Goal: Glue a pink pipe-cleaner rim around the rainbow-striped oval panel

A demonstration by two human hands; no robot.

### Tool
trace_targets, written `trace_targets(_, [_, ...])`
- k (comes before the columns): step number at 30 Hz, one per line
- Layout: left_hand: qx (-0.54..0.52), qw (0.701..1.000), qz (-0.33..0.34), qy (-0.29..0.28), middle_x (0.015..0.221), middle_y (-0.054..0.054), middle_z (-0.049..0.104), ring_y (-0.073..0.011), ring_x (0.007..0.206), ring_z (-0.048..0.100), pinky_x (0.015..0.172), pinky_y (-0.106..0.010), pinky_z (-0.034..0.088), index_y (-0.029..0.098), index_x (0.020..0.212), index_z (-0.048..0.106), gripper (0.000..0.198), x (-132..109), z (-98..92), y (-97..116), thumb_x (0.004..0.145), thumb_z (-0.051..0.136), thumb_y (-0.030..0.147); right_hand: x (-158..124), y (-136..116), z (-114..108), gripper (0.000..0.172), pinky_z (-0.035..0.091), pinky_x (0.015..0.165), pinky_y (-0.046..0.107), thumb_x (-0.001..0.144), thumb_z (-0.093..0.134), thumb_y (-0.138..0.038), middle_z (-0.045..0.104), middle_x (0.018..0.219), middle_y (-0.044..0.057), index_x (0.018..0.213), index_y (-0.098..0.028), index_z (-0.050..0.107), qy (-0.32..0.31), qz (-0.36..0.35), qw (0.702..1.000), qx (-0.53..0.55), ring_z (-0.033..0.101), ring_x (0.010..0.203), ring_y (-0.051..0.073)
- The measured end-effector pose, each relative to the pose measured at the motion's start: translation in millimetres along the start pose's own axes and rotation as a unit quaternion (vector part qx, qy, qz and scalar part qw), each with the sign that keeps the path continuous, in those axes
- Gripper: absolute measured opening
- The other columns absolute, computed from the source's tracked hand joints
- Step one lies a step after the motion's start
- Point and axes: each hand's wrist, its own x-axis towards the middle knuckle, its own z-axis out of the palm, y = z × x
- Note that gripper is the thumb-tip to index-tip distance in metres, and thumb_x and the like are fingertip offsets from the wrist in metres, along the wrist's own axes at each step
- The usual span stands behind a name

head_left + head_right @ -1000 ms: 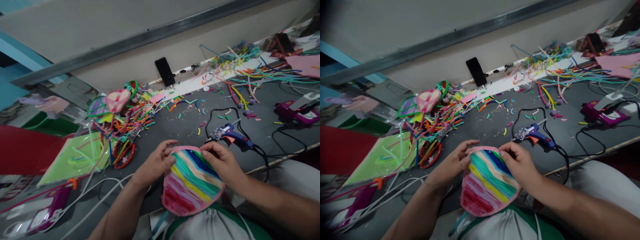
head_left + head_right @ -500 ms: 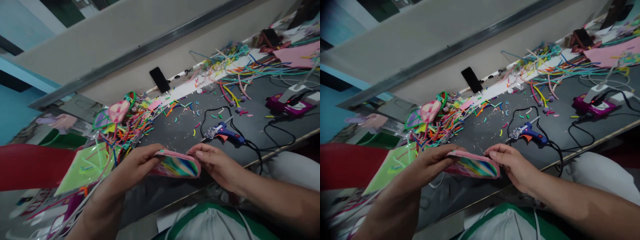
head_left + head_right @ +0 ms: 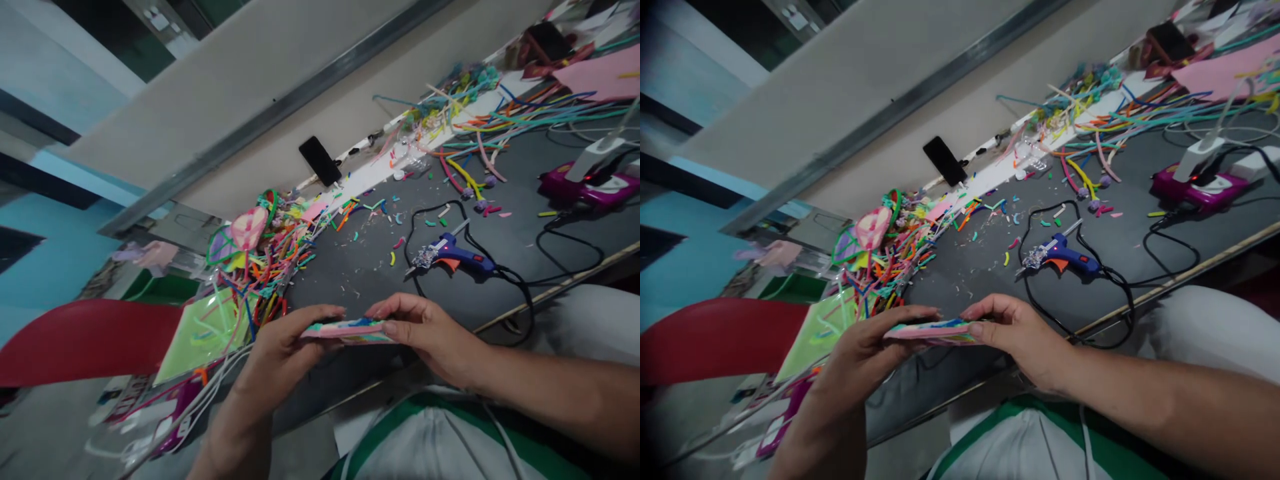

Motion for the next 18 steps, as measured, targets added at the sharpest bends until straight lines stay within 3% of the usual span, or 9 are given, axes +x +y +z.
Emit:
trace_targets(7, [-0.058,0.996,0.068,0.012,0.092,-0.003,0.076,-0.0174,0.085,0.071,0.076,-0.022,0.054,0.02,0.093,0.073,0.02,-1.3,4.8,1.0,0.076,0.066,0.014,-1.3,4.8,-0.8,0.014,0.04,0.089,0.03,0.08,0.072,-0.03,0.067,0.1,-0.001,0.092,-0.024,0.068,-0.028,-0.037,0.997,-0.054,0.059,0.095,0.014])
trace_targets(12, [-0.087,0.99,0.105,0.021,0.093,-0.003,0.075,-0.0165,0.087,0.071,0.077,-0.021,0.054,0.02,0.094,0.073,0.031,-3.6,8.9,-1.0,0.072,0.061,0.002,-2.8,3.5,1.0,0.01,0.04,0.089,0.029,0.08,0.071,-0.029,0.066,0.1,-0.001,0.086,-0.023,0.067,-0.035,-0.057,0.995,-0.078,0.058,0.096,0.014])
trace_targets(18, [-0.077,0.989,0.12,0.037,0.091,-0.002,0.076,-0.0156,0.084,0.071,0.076,-0.02,0.055,0.02,0.092,0.073,0.034,-4.1,10.8,-0.4,0.07,0.061,-0.002,-2.9,0.5,0.9,0.013,0.038,0.087,0.029,0.079,0.072,-0.028,0.065,0.103,0.0,0.089,-0.022,0.066,-0.039,-0.026,0.996,-0.07,0.057,0.097,0.015])
